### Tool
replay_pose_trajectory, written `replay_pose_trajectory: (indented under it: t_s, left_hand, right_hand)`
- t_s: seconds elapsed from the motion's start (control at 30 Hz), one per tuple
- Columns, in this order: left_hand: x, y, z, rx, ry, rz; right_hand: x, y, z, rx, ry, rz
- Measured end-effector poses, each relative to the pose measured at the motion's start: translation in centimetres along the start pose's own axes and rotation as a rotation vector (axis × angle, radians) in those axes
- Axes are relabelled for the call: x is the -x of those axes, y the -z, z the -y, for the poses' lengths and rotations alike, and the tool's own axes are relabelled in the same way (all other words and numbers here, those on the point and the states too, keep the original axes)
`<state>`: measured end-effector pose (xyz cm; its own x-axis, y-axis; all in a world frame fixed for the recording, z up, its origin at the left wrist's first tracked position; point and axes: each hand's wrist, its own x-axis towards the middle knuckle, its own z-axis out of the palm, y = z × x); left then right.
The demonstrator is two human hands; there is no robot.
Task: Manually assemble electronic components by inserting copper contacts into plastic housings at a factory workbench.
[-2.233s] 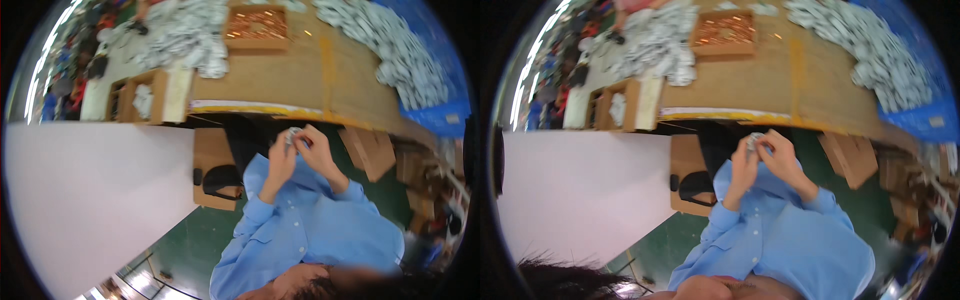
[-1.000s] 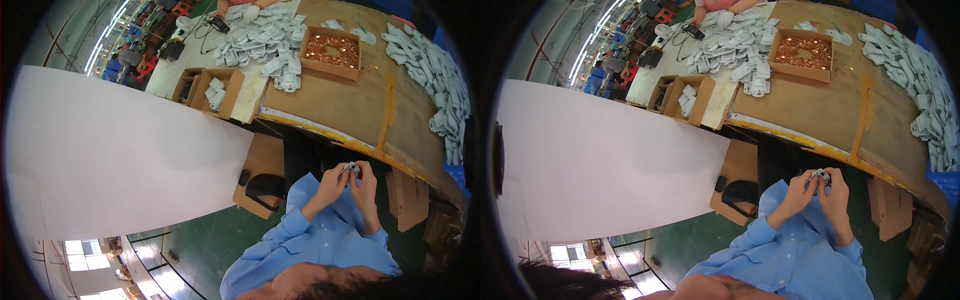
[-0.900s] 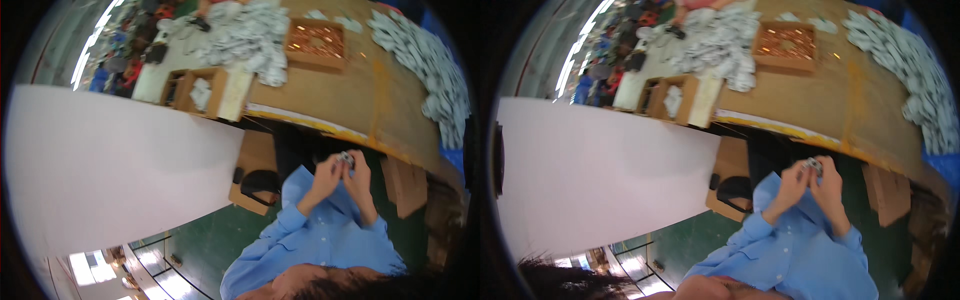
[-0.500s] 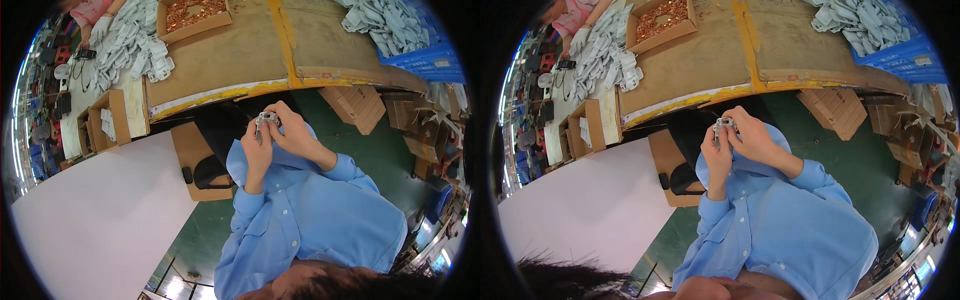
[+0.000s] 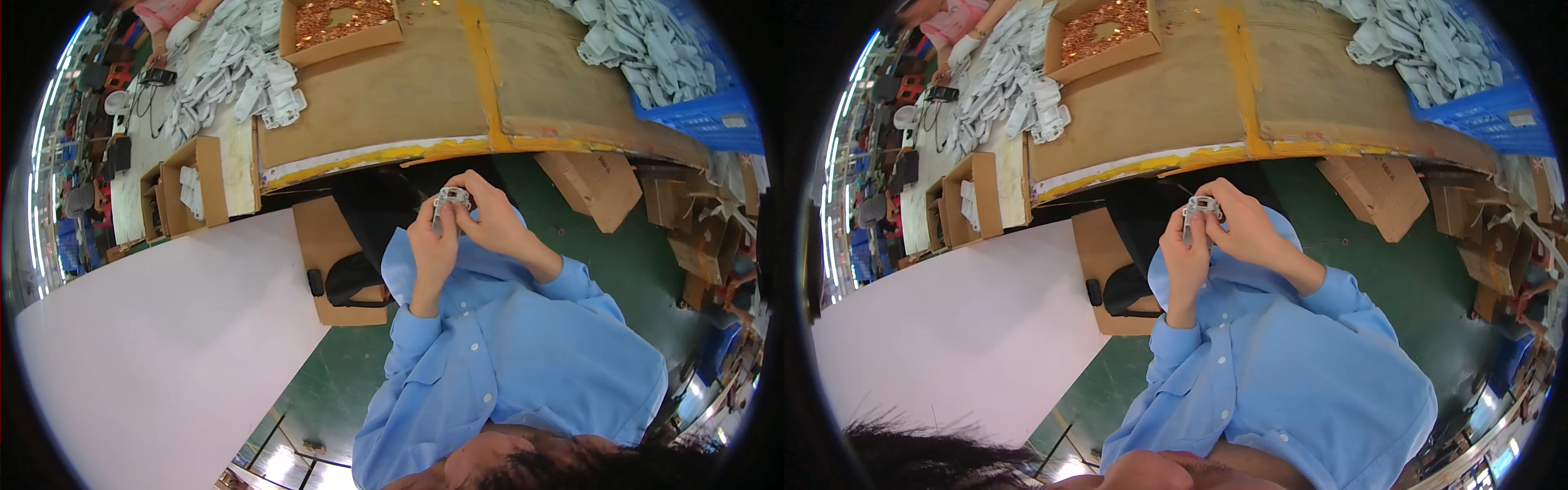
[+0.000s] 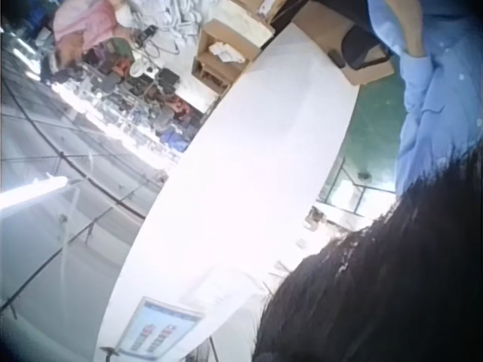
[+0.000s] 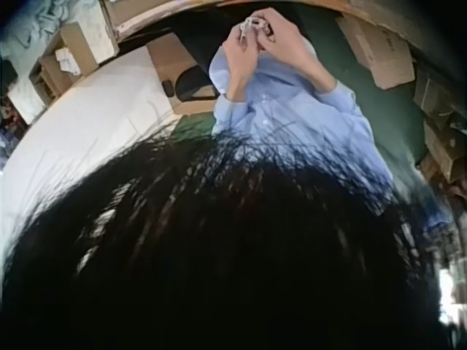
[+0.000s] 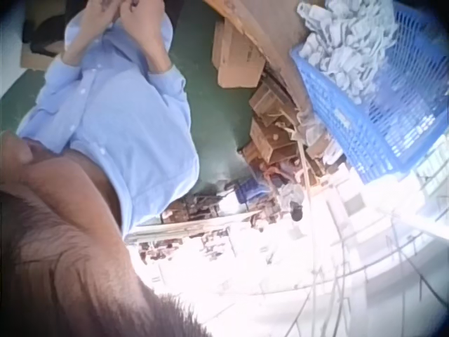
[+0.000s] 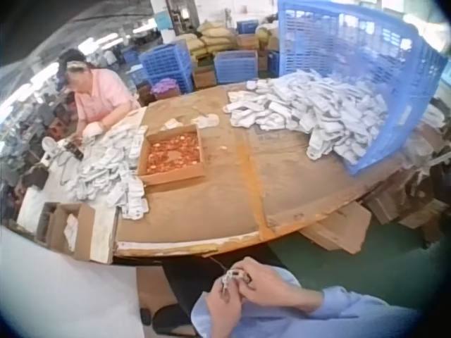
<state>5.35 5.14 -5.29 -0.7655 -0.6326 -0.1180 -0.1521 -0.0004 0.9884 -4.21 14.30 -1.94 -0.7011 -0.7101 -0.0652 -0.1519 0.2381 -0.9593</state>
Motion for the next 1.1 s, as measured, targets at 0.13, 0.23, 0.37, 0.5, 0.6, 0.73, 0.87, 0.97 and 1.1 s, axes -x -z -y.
replay_pose_trajectory:
  t_s: [0.13,0.23,0.37,0.5,0.6,0.73,0.87,0.97,1.1]
  left_hand:
    - [-0.1,-0.2,-0.3,0.010,0.019,0.084]
    - [-0.2,-0.1,-0.5,0.091,0.050,0.098]
    - [-0.1,-0.2,-0.5,0.113,0.066,0.103]
    - [0.0,-0.1,-0.4,0.104,0.074,0.129]
    - [-0.1,-0.1,-0.4,0.037,0.043,0.139]
    - [-0.1,-0.3,-0.4,0.059,0.016,0.114]
    - [0.0,-0.6,-0.5,0.065,0.048,0.105]
    - [0.0,-0.4,-0.3,0.025,0.055,0.124]
    - [0.1,-0.4,-0.5,0.072,0.070,0.101]
  right_hand:
    - [0.3,0.6,-0.2,-0.002,0.009,-0.013]
    - [0.2,1.0,-0.1,-0.115,-0.059,0.009]
    - [-0.1,1.2,-1.1,-0.154,-0.037,0.048]
    - [-0.3,1.5,-1.1,-0.105,-0.025,0.074]
    - [-0.2,1.1,-1.3,-0.090,0.010,0.036]
    - [-0.2,1.4,-0.8,-0.074,0.000,0.034]
    - [-0.2,1.4,-0.7,-0.051,-0.012,0.014]
    - [0.0,1.1,-0.8,-0.048,-0.027,-0.013]
    - [-0.1,1.1,-1.0,-0.020,-0.028,-0.033]
